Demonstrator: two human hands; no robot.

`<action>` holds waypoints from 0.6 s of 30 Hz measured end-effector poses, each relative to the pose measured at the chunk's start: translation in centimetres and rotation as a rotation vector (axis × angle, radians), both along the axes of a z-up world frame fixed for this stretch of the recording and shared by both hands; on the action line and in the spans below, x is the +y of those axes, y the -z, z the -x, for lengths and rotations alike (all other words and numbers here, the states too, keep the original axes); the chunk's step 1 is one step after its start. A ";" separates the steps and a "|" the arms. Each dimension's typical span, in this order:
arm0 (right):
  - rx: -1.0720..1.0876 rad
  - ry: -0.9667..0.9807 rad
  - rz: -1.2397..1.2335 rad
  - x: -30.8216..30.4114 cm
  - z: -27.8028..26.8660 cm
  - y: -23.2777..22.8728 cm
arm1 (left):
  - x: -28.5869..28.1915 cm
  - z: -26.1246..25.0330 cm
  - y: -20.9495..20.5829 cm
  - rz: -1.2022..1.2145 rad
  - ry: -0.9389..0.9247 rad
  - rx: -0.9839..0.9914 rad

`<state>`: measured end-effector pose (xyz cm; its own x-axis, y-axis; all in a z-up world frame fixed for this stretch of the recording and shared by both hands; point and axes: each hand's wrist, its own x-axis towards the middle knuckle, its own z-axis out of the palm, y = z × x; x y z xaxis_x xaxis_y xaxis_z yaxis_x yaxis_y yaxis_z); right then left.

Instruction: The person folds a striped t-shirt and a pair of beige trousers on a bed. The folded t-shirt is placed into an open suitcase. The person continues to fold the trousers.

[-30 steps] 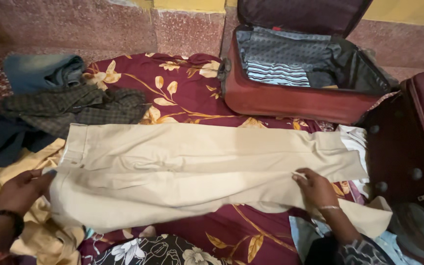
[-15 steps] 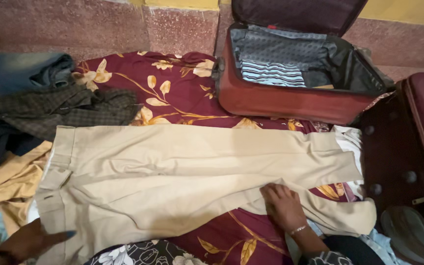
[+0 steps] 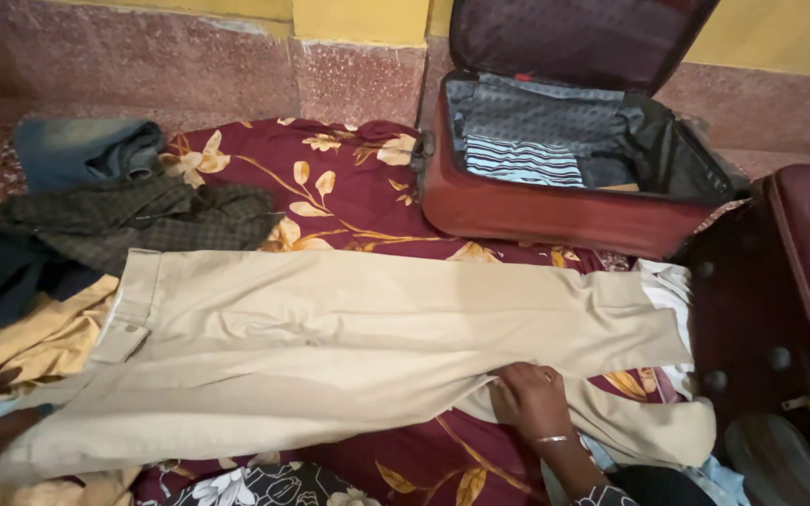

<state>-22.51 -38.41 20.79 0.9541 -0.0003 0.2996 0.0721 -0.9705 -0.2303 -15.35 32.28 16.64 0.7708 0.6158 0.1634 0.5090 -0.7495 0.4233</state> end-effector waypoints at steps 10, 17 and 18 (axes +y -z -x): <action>0.017 0.019 -0.307 -3.2 3.0 -7.5 | 3.1 -1.8 -1.3 0.328 0.160 0.285; 0.271 -0.037 -0.242 -2.7 3.4 -10.5 | 4.4 -1.9 -1.2 0.410 0.269 0.336; 0.317 -0.051 -0.241 -2.6 3.5 -10.8 | 4.5 -2.2 -1.5 0.415 0.275 0.323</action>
